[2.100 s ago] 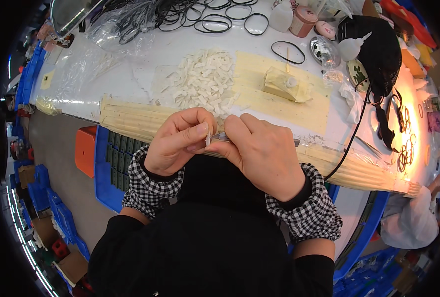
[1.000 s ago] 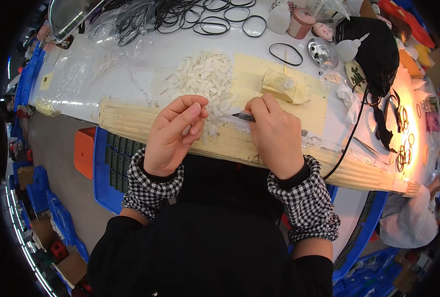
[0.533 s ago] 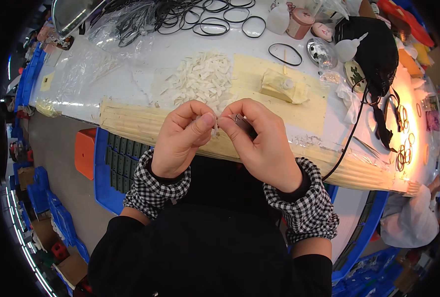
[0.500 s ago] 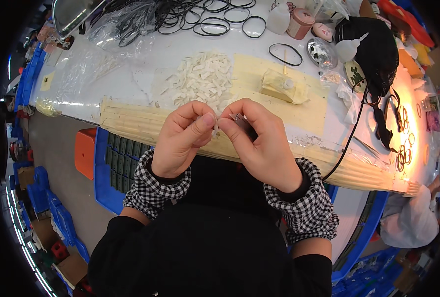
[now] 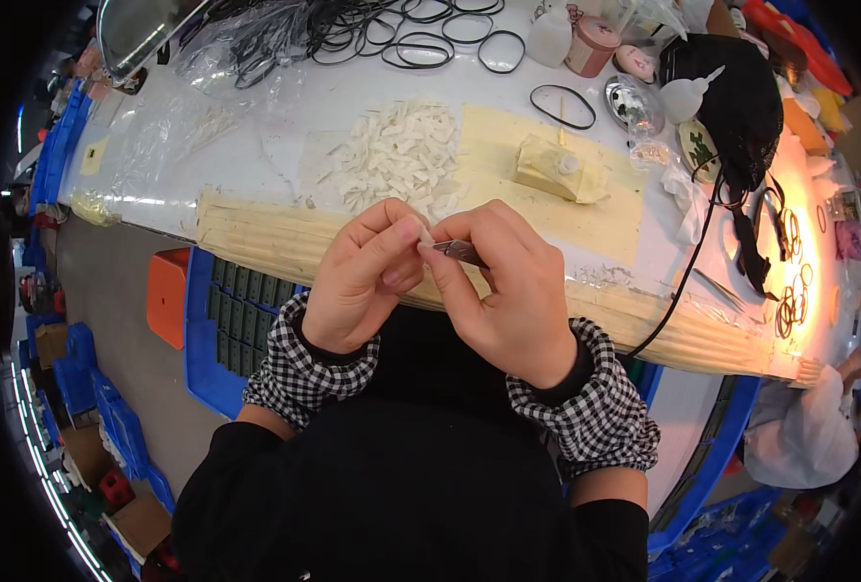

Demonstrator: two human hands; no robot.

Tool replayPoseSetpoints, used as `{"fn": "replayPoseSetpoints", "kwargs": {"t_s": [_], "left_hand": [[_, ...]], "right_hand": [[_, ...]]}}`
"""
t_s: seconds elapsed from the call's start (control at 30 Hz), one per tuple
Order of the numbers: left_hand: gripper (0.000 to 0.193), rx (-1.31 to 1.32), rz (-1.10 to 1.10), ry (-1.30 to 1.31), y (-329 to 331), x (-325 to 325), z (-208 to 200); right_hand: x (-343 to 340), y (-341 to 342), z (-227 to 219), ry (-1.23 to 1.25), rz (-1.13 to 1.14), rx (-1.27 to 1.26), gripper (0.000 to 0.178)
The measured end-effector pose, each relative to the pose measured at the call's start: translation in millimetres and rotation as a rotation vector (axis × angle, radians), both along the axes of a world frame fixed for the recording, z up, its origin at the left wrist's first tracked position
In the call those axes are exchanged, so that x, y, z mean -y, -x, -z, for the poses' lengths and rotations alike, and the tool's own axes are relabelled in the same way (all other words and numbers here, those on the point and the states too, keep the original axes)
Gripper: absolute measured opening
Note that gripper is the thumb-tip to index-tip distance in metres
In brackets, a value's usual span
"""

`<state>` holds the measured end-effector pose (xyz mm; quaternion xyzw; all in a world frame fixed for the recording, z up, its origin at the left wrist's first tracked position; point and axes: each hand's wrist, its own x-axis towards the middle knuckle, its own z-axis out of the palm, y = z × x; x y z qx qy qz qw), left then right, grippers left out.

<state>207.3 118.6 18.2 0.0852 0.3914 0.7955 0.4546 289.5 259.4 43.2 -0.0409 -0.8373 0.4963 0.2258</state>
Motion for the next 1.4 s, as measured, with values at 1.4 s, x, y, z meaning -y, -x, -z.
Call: {"fn": "replayPoseSetpoints", "kwargs": {"t_s": [1.4], "left_hand": [[0.017, 0.118, 0.182, -0.026, 8, 11, -5]], "right_hand": [[-10, -4, -2, -0.524, -0.100, 0.113, 0.032]]}}
